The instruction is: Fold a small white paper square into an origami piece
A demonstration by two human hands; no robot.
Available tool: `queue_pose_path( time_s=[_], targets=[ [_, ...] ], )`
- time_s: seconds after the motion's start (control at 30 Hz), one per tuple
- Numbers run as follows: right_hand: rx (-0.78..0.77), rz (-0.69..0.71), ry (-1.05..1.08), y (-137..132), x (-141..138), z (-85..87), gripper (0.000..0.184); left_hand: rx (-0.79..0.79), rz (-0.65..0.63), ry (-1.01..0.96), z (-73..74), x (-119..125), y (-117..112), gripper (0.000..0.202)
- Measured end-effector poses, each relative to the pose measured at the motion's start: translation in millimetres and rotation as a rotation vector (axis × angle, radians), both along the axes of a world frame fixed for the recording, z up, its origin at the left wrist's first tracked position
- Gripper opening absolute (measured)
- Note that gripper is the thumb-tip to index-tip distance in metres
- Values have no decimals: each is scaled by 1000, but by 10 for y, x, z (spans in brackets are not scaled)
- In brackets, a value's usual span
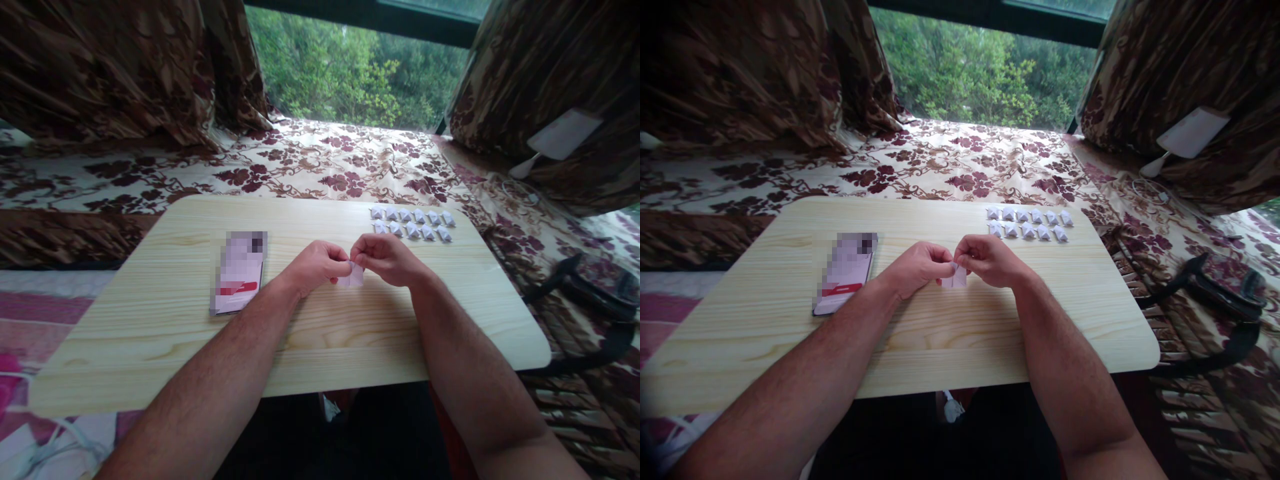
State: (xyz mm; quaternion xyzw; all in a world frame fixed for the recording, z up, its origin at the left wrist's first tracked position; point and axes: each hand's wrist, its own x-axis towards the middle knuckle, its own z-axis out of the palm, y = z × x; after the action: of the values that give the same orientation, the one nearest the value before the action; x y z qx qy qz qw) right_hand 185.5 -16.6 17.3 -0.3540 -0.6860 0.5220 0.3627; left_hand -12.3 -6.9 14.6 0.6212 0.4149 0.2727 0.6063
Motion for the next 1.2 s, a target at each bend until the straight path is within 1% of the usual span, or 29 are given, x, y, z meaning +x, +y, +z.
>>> queue_pose_path(
  time_s=[0.13, 0.37, 0.7, 1.03, 1.2],
  targets=[
    [34, -26, -59, 2, 1, -31, 6, 25, 0, 26, -24, 4, -2, 9],
    [129, -111, -209, 11, -14, -80, 6, 52, 25, 56, -55, 19, 0, 10],
    [232, -168, -299, -11, -62, -30, 6, 73, 43, 56, -59, 31, -15, 9],
    [229, -195, -316, -21, -70, -15, 6, 75, 53, 45, -51, 36, -18, 9],
    [183, -164, -288, -7, -60, -31, 5, 76, 53, 49, -79, 40, -14, 9]
  ],
)
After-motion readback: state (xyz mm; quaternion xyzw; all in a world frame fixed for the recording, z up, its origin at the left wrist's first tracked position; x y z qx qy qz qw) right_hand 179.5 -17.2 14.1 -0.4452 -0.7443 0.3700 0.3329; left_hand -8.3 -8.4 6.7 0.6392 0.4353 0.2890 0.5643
